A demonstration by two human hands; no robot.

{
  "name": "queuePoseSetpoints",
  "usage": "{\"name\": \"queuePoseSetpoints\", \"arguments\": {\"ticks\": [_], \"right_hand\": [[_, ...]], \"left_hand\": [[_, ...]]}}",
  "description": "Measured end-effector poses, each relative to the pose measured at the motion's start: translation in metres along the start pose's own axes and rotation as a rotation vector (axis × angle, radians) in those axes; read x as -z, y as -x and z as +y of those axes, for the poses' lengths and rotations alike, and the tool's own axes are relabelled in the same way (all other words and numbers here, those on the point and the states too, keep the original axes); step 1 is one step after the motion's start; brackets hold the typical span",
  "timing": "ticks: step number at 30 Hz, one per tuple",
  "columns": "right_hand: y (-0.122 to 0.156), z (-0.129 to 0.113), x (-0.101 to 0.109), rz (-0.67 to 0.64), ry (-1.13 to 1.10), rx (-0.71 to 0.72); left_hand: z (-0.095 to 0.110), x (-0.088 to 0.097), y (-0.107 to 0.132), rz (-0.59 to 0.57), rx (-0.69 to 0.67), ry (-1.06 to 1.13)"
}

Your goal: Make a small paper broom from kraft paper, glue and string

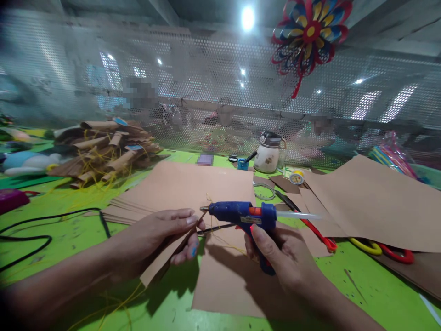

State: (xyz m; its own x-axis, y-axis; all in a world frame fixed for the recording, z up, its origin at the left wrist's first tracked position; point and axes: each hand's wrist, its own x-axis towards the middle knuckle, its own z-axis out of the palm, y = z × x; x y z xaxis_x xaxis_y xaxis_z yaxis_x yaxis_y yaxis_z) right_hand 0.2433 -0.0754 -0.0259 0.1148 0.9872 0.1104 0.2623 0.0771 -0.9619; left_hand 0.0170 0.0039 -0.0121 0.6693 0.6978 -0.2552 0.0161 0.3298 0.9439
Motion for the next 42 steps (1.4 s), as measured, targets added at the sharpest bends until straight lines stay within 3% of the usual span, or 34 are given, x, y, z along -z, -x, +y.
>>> {"name": "queuePoseSetpoints", "arguments": {"ticks": [6, 22, 26, 31, 36, 42], "right_hand": [[-0.004, 0.002, 0.003, 0.041, -0.042, 0.026], [-0.003, 0.005, 0.002, -0.035, -0.103, -0.033], [-0.002, 0.001, 0.002, 0.030, -0.125, -0.034], [-0.002, 0.001, 0.004, -0.019, -0.151, -0.028], [-0.004, 0.007, 0.008, 0.066, -0.246, 0.023], [-0.005, 0.004, 0.008, -0.002, -0.270, 0.026]], "left_hand": [[0.001, 0.000, 0.001, -0.008, -0.013, -0.001], [0.001, 0.004, 0.001, -0.005, -0.009, 0.040], [0.001, 0.006, 0.000, 0.011, -0.008, 0.069], [0.001, 0.009, 0.000, 0.008, -0.003, 0.108], [0.003, 0.011, -0.002, 0.001, 0.021, 0.156], [0.002, 0.012, -0.005, 0.039, 0.037, 0.117]]}}
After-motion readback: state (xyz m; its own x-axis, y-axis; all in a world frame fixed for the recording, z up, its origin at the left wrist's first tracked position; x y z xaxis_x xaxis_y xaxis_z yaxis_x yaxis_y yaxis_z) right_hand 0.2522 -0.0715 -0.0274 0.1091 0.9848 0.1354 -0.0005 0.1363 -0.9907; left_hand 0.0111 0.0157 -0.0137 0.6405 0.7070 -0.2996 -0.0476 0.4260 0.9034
